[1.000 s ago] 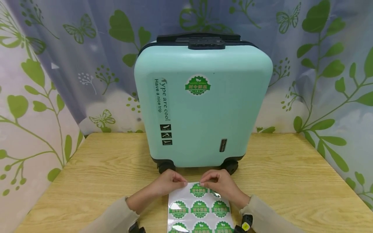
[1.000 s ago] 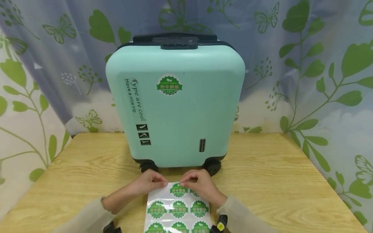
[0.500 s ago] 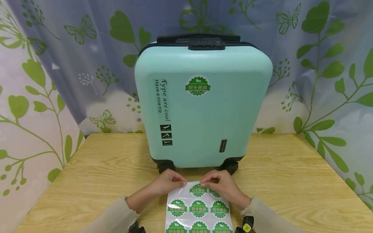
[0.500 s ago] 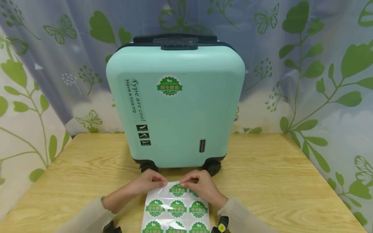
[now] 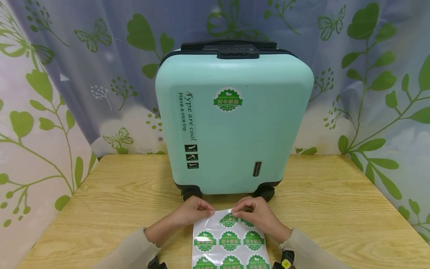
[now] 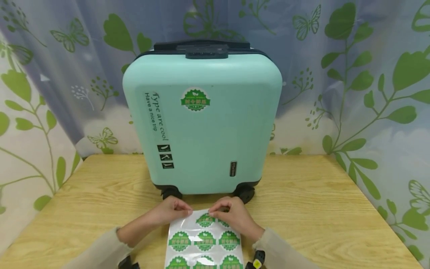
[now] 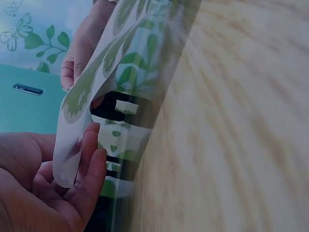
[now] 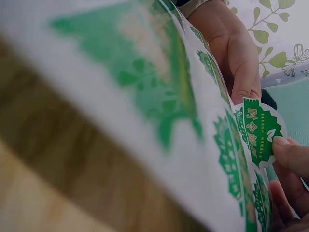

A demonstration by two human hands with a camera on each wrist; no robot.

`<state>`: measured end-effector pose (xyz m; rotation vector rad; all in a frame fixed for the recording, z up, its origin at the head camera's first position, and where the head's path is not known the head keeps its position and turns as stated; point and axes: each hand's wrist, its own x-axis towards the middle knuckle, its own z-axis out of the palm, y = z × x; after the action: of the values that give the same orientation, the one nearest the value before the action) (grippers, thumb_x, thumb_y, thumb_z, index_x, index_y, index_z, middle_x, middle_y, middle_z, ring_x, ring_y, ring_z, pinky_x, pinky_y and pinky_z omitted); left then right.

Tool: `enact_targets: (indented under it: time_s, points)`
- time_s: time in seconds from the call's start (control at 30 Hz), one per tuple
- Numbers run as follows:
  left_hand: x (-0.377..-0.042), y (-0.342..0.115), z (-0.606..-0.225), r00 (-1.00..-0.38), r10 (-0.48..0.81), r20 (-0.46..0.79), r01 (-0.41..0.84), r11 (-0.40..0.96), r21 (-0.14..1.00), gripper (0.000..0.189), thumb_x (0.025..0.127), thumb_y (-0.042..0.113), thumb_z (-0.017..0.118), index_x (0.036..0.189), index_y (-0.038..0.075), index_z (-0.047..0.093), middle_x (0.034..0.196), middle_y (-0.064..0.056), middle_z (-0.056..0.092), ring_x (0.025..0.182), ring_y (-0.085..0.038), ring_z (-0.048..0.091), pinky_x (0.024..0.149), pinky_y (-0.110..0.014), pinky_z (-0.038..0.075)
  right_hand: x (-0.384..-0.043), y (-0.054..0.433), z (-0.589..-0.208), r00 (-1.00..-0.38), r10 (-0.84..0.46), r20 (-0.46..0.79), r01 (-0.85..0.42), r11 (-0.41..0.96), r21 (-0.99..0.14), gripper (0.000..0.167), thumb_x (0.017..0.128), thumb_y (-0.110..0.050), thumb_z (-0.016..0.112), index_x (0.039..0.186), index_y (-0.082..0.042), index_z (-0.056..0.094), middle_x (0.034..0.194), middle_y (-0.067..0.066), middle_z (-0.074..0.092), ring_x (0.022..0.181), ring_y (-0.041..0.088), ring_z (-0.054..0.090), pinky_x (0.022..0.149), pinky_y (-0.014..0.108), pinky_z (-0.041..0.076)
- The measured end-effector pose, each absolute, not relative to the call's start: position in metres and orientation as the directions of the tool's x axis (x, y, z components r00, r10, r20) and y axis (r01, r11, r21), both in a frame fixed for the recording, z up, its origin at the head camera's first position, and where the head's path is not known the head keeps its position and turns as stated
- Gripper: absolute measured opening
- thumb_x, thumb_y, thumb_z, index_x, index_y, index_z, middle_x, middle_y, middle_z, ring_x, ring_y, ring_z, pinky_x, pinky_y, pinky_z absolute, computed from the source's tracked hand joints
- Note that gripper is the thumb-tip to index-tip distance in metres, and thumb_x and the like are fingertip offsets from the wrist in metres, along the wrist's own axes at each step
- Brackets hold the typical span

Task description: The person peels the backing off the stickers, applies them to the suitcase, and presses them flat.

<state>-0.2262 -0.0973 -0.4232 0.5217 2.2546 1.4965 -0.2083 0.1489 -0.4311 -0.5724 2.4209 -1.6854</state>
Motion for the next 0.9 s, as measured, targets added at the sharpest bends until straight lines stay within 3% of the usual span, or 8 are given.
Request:
enact_targets:
  time_s: [0.9]
  points:
    - [-0.225,-0.0989,-0.4254,-0.848,0.52,-0.1,0.107,0.353,0.929,0.019,0.088,0.007,0.064,0.098,-0.008,0.069,0.089,-0.015,0.071,0.072,-0.008,0.061,0.066,-0.022,0.05,-0.2027,0.1567,-0.4245,-0.917,-0.393,0.062,-0.181,0.274,-0.944,0.017,0.084,-0.011,0.07,0.092,0.004,0.072,0.09,0.015,0.07,0.069,0.01,0.061,0.058,0.024,0.05]
